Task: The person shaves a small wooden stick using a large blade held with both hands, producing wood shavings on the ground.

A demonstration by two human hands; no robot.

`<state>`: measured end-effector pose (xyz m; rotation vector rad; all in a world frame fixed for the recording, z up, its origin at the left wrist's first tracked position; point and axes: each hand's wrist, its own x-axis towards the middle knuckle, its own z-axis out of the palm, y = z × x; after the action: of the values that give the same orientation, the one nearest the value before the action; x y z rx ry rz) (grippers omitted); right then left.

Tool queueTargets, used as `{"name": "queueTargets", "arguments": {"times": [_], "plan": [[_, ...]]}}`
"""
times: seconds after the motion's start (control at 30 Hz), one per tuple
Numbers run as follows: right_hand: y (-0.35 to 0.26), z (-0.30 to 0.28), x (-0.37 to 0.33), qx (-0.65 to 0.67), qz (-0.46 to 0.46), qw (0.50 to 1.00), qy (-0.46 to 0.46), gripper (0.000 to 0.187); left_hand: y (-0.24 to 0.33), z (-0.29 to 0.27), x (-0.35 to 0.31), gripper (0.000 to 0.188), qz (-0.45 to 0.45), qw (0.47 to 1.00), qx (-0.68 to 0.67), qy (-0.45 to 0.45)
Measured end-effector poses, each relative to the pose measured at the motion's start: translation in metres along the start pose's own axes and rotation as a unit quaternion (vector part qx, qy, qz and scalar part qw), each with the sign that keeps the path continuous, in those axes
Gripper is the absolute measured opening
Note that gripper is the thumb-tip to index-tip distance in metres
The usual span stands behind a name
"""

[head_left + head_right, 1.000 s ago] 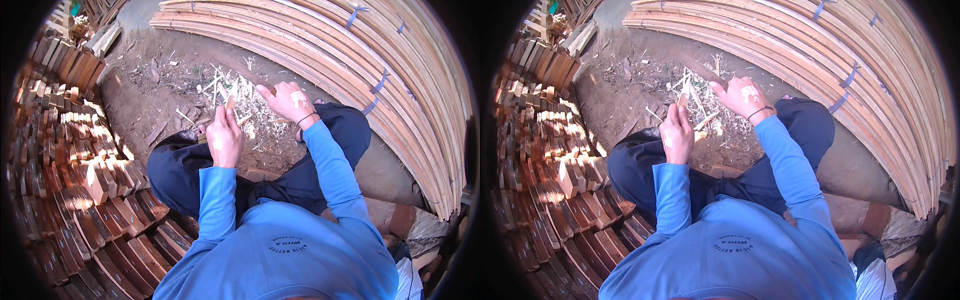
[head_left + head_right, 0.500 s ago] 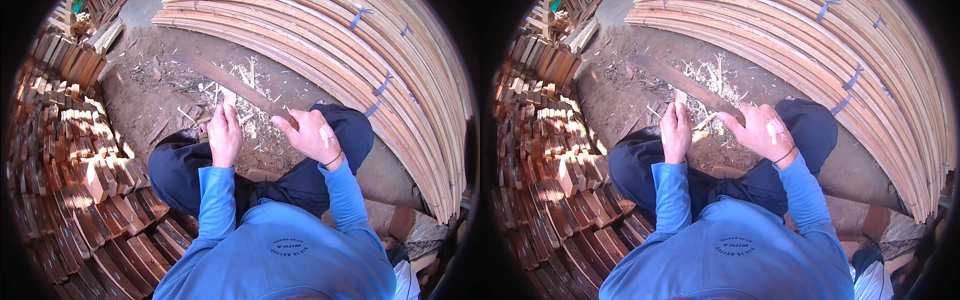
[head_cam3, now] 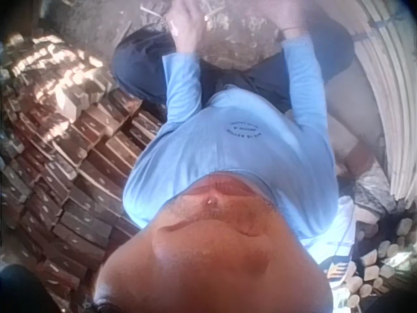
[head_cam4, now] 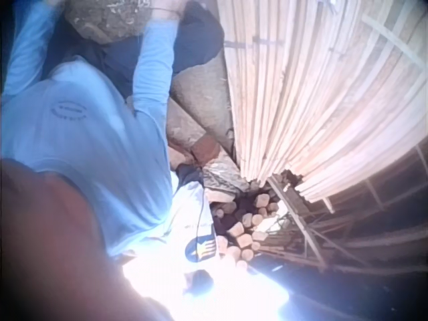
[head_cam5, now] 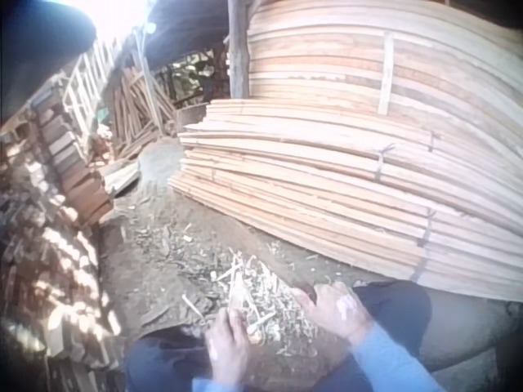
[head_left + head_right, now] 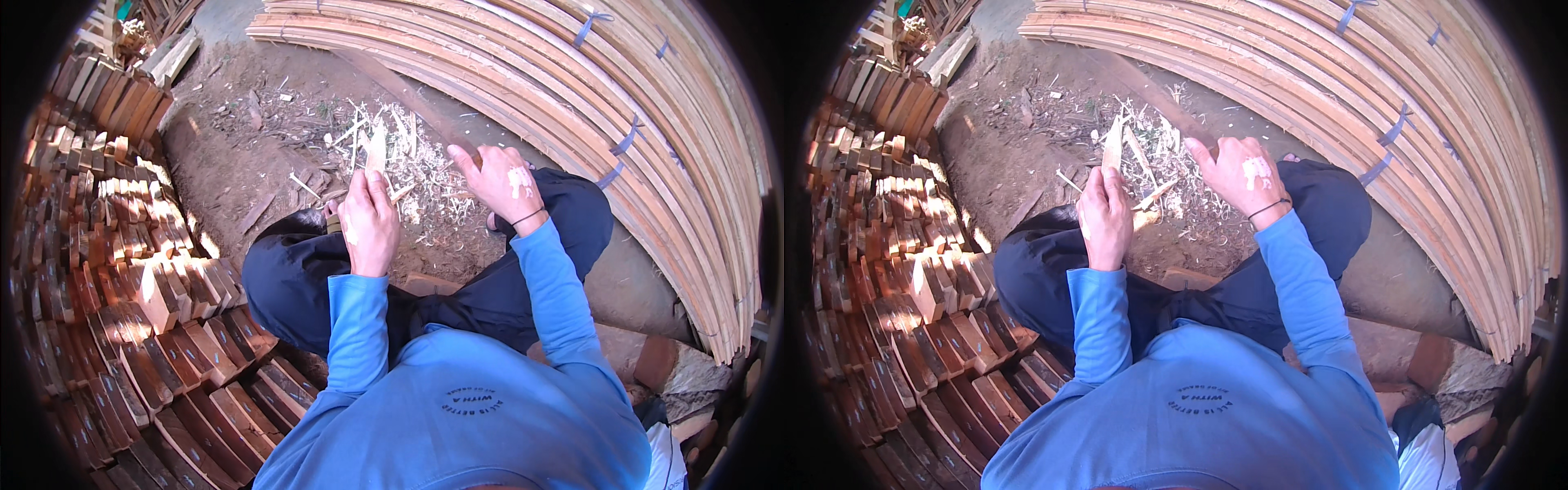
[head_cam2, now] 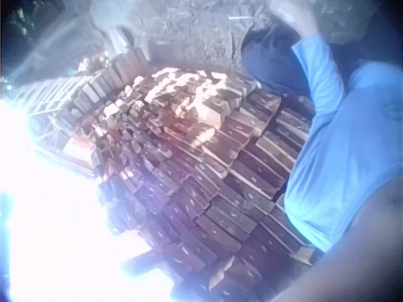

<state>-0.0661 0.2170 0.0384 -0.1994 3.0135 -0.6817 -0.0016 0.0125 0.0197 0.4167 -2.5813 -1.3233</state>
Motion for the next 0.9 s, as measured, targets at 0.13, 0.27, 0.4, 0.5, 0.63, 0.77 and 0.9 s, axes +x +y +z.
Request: {"name": "queueTargets", "arguments": {"times": [0.13,0.27,0.4,0.5,0.63,0.77,0.9], "plan": [[0.02,-0.005,-0.001,0.072,0.01,0.997,-0.036,0.072,-0.012,0.0,0.003,0.032,-0.009,1.0,-0.007,-0.002],[0.006,-0.02,-0.032,0.124,-0.018,0.988,-0.094,0.067,-0.006,0.002,-0.001,0.032,-0.001,1.0,-0.025,0.002],[-0.007,-0.029,-0.053,0.106,-0.058,0.987,-0.103,0.064,-0.009,0.004,0.002,0.033,-0.007,1.0,-0.022,-0.003],[-0.008,-0.027,-0.057,0.098,-0.076,0.988,-0.091,0.062,-0.006,0.002,0.001,0.033,-0.01,0.999,-0.031,-0.007],[-0.002,-0.013,-0.051,0.03,-0.092,0.993,-0.067,0.063,-0.004,0.0,0.002,0.033,-0.016,0.999,-0.037,-0.008],[-0.006,0.001,-0.037,0.023,-0.092,0.994,-0.06,0.065,-0.009,0.004,0.004,0.033,-0.023,0.999,-0.022,-0.012],[-0.01,0.018,-0.023,0.048,-0.113,0.992,-0.038,0.064,-0.013,0.005,0.004,0.032,-0.016,0.999,-0.028,-0.005]]}}
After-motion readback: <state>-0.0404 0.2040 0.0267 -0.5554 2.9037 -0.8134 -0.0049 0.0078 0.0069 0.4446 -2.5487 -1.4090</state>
